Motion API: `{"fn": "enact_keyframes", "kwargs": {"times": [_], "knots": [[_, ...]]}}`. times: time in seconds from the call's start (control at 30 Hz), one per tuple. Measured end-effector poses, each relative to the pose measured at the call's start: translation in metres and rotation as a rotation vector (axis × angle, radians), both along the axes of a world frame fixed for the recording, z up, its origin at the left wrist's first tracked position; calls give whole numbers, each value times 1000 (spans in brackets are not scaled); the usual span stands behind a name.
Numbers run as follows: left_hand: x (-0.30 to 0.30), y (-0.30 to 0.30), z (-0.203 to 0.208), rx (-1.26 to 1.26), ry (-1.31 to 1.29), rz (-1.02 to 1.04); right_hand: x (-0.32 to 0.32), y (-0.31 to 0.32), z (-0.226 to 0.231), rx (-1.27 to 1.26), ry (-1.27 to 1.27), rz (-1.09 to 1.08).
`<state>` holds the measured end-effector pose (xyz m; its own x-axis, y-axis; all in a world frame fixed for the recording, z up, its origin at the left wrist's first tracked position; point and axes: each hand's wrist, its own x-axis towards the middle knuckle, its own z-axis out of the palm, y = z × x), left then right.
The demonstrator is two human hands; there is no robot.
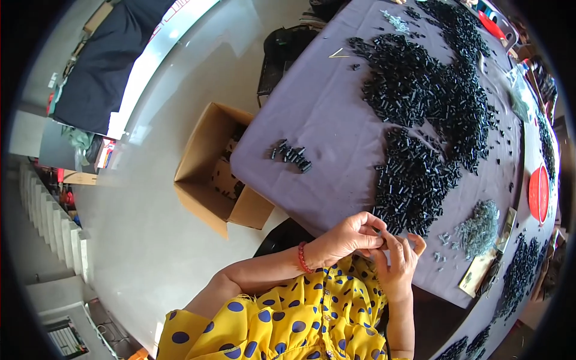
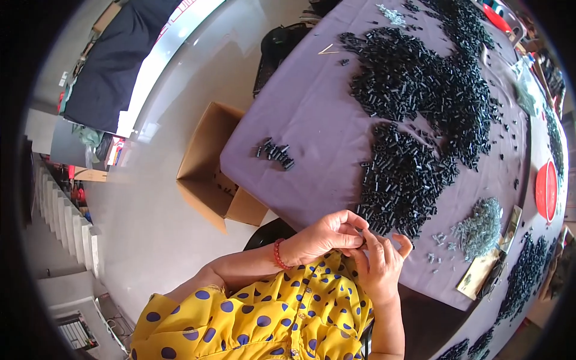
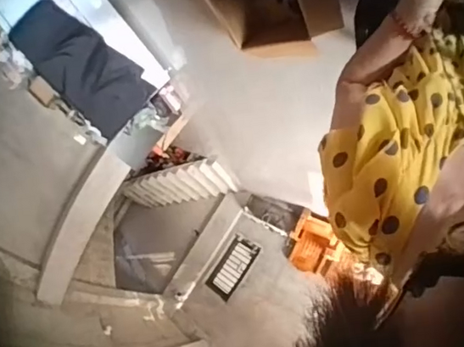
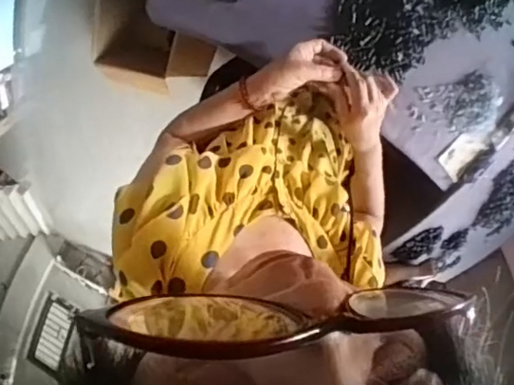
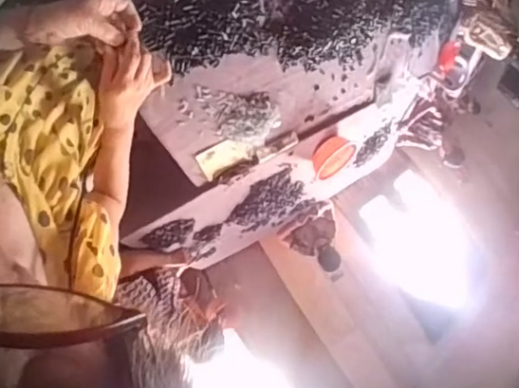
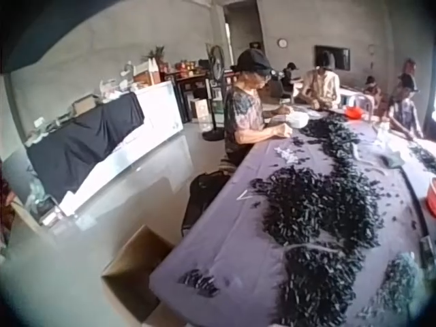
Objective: Assemble small black plastic components by joining them together at a workshop table.
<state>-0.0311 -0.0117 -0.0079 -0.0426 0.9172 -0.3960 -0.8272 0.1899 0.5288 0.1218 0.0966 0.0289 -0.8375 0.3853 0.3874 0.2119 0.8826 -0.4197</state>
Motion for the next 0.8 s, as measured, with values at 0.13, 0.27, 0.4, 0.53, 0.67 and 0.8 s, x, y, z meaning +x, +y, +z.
{"fn": "enact_keyframes", "kwargs": {"times": [0.13,0.27,0.4,0.53,0.67,0.8], "knots": [[-28,-13,11,-62,685,252,6,9,0,-110,-135,-11],[-87,-28,0,-196,1473,689,16,15,-17,12,-72,6],[-130,-40,-8,-415,1944,714,19,12,-22,-6,-52,30],[-134,-40,-10,-452,2012,662,25,12,-23,-17,-37,9],[-123,-30,-10,-427,2036,679,33,15,-23,-23,-26,-53],[-93,-27,-2,-241,1970,642,28,17,-23,-57,-21,-23]]}}
